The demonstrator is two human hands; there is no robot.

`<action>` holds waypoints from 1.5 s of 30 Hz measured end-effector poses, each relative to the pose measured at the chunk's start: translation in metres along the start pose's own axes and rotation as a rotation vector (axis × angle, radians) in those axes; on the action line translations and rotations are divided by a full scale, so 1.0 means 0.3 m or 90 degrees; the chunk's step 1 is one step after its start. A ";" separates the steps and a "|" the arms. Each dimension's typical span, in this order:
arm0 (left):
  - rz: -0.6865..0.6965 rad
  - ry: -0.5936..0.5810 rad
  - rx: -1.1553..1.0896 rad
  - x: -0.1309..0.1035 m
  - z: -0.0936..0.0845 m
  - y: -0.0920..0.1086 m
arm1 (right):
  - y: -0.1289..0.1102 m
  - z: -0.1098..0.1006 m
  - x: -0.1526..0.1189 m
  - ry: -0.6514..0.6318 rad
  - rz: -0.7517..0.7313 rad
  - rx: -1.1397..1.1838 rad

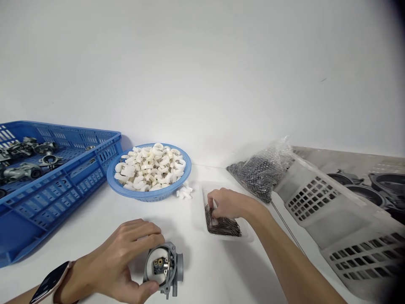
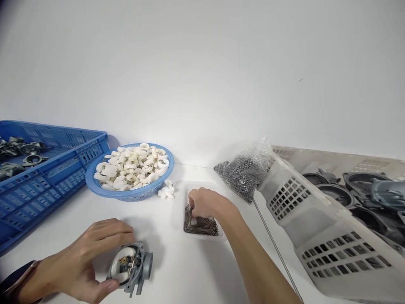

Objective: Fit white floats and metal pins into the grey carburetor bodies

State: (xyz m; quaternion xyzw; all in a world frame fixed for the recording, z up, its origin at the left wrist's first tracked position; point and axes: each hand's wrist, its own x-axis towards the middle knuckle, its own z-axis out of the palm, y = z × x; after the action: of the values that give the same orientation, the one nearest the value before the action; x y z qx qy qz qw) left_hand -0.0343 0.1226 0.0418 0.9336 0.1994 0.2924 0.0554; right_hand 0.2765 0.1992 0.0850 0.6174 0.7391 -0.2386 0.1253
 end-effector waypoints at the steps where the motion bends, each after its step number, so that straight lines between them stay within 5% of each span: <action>1: 0.000 0.001 0.000 -0.001 0.001 -0.002 | -0.001 -0.001 -0.002 0.003 -0.002 -0.002; 37: -0.004 0.012 -0.034 -0.006 0.011 -0.006 | 0.035 -0.039 -0.010 -0.013 -0.071 0.041; 45: -0.017 0.001 -0.039 -0.010 0.009 -0.002 | 0.017 -0.049 -0.059 -0.019 0.058 -0.013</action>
State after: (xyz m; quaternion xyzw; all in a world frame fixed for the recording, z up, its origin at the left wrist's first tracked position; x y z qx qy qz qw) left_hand -0.0351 0.1222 0.0379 0.9284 0.2027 0.2986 0.0880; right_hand 0.2867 0.1923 0.1051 0.6456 0.7104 -0.2343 0.1538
